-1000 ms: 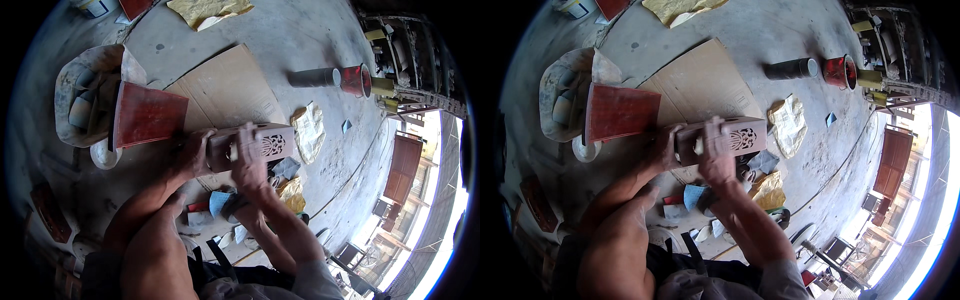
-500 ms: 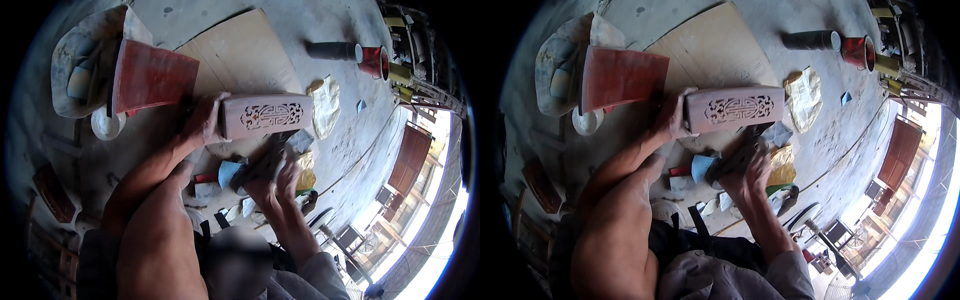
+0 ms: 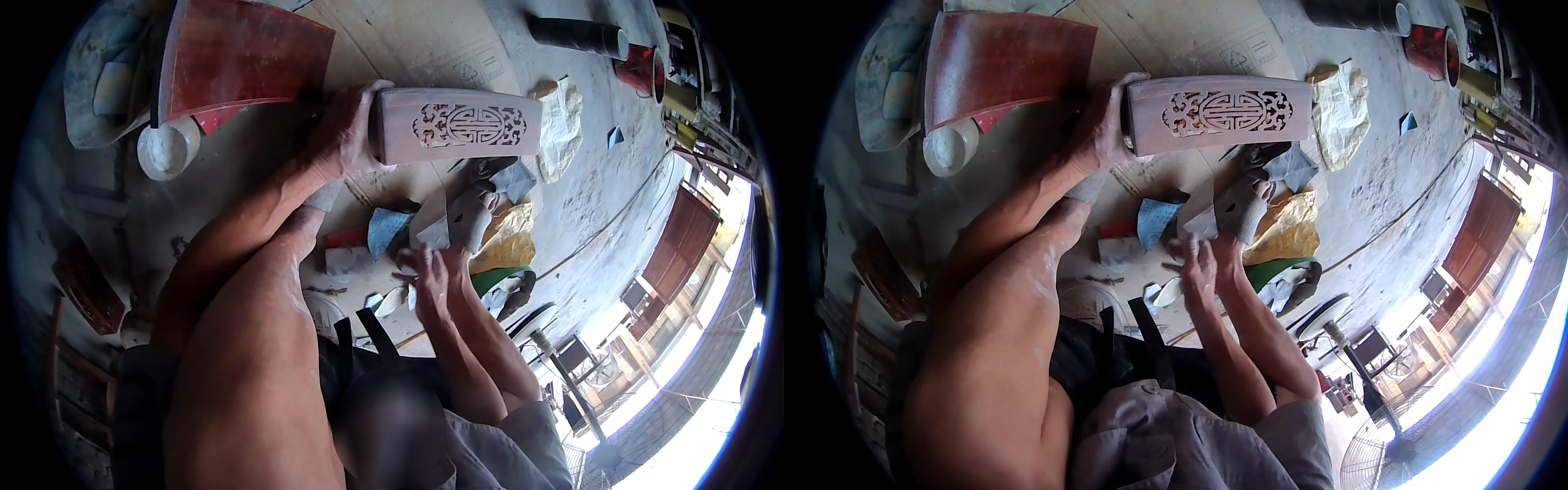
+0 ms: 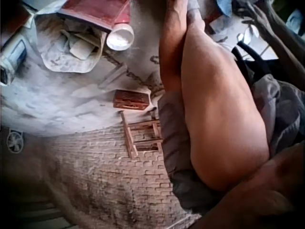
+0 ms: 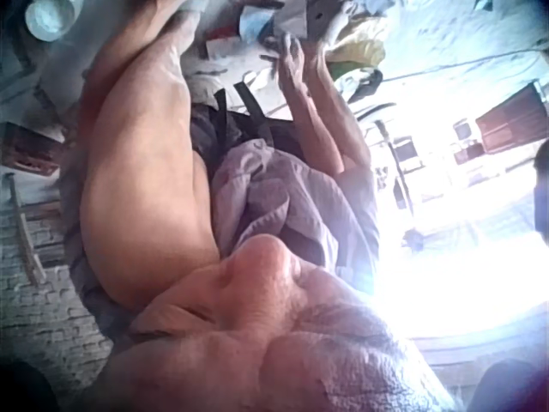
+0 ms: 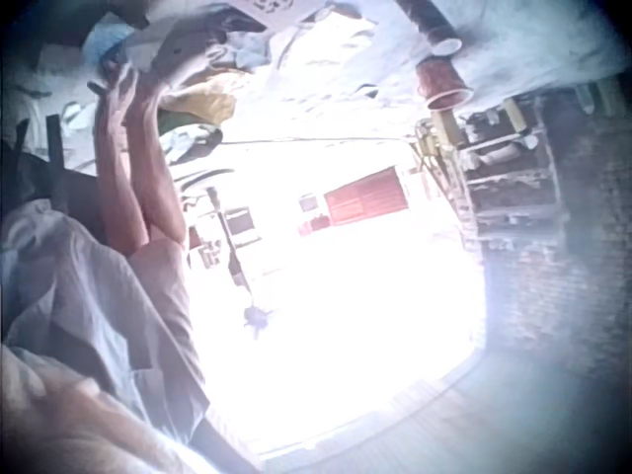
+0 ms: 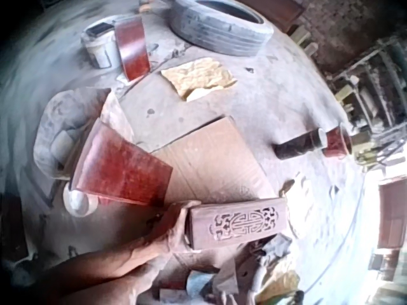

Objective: The person sits on the floor and sands a rectangular wooden block with intricate carvings using a sanding block. They wipe the surface with a cloth and continue sanding the edges and carved details.

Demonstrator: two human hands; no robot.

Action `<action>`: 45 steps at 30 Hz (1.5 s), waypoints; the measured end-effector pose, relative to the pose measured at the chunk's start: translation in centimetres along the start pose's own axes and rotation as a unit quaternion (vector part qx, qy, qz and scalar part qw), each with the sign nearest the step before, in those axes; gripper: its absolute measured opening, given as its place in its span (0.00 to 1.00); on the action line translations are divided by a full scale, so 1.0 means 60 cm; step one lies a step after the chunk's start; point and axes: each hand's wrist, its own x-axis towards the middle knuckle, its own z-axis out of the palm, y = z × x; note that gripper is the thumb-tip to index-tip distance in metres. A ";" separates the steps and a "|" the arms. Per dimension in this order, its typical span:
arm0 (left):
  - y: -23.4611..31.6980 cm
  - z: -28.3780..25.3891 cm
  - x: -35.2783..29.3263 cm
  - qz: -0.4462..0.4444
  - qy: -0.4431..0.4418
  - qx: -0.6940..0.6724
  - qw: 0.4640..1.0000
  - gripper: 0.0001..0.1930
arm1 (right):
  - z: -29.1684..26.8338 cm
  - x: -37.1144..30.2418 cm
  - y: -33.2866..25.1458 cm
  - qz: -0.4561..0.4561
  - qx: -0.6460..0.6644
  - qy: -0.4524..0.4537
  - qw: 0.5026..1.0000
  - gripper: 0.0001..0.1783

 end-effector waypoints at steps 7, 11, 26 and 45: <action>-0.005 -0.008 -0.007 -0.019 -0.035 0.006 0.999 0.57 | 0.054 -0.002 0.136 -0.127 -0.340 0.010 0.932 0.40; -0.010 0.003 -0.009 -0.009 -0.037 0.012 0.999 0.58 | 0.094 -0.014 0.113 -0.045 -0.383 0.042 0.922 0.35; -0.008 0.007 -0.008 0.016 0.001 0.011 1.000 0.55 | -0.026 -0.087 -0.180 0.106 -0.030 -0.218 0.970 0.26; -0.011 -0.004 -0.013 -0.004 -0.045 -0.008 0.999 0.56 | -0.014 0.205 -0.382 -0.474 -0.532 0.153 0.684 0.30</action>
